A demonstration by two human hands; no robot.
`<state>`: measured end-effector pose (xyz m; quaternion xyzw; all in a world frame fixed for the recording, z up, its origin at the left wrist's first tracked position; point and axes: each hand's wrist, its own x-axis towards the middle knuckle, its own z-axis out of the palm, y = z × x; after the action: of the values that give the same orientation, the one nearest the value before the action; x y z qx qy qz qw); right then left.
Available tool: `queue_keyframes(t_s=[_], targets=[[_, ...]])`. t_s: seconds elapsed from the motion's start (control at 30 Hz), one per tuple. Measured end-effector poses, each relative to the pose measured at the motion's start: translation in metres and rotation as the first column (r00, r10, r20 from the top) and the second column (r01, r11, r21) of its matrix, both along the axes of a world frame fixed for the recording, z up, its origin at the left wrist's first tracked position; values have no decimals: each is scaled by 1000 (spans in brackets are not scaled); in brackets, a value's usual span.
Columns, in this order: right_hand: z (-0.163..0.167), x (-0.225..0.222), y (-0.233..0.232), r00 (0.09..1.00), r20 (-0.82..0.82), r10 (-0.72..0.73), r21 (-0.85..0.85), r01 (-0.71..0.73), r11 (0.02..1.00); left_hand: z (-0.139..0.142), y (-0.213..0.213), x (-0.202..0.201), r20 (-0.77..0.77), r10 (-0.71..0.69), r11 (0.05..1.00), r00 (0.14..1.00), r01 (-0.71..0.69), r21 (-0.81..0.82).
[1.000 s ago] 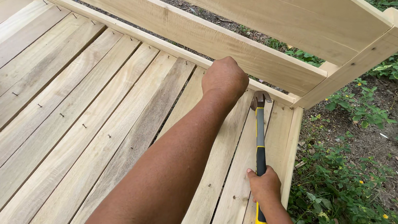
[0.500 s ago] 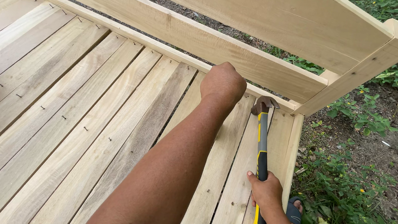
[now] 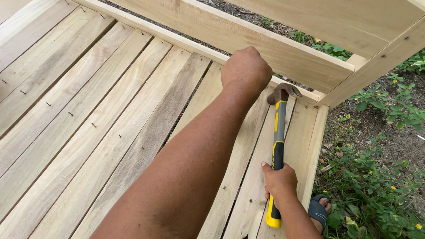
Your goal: The person uses a hammer and a small wooden block to drive nails into the slats of a wooden bench frame. They repeatedly position the block and strike it to secure the slats to the frame.
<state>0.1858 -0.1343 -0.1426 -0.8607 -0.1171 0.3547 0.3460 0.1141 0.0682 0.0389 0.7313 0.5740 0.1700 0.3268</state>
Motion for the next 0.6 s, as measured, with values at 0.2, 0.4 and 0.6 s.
queue_keyframes(t_s=[0.2, 0.4, 0.6], targets=[[-3, 4, -1, 1000, 11, 25, -5, -25, 1000, 1, 1, -3, 8, -2, 1000, 1000, 2, -21], [-1, 0, -6, 1000, 4, 14, 42, -14, 999, 3, -3, -2, 3, -11, 1000, 1000, 11, -20], [16, -3, -2, 1000, 15, 7, 186, -9, 982, 3, -4, -2, 9, -4, 1000, 1000, 4, -7]])
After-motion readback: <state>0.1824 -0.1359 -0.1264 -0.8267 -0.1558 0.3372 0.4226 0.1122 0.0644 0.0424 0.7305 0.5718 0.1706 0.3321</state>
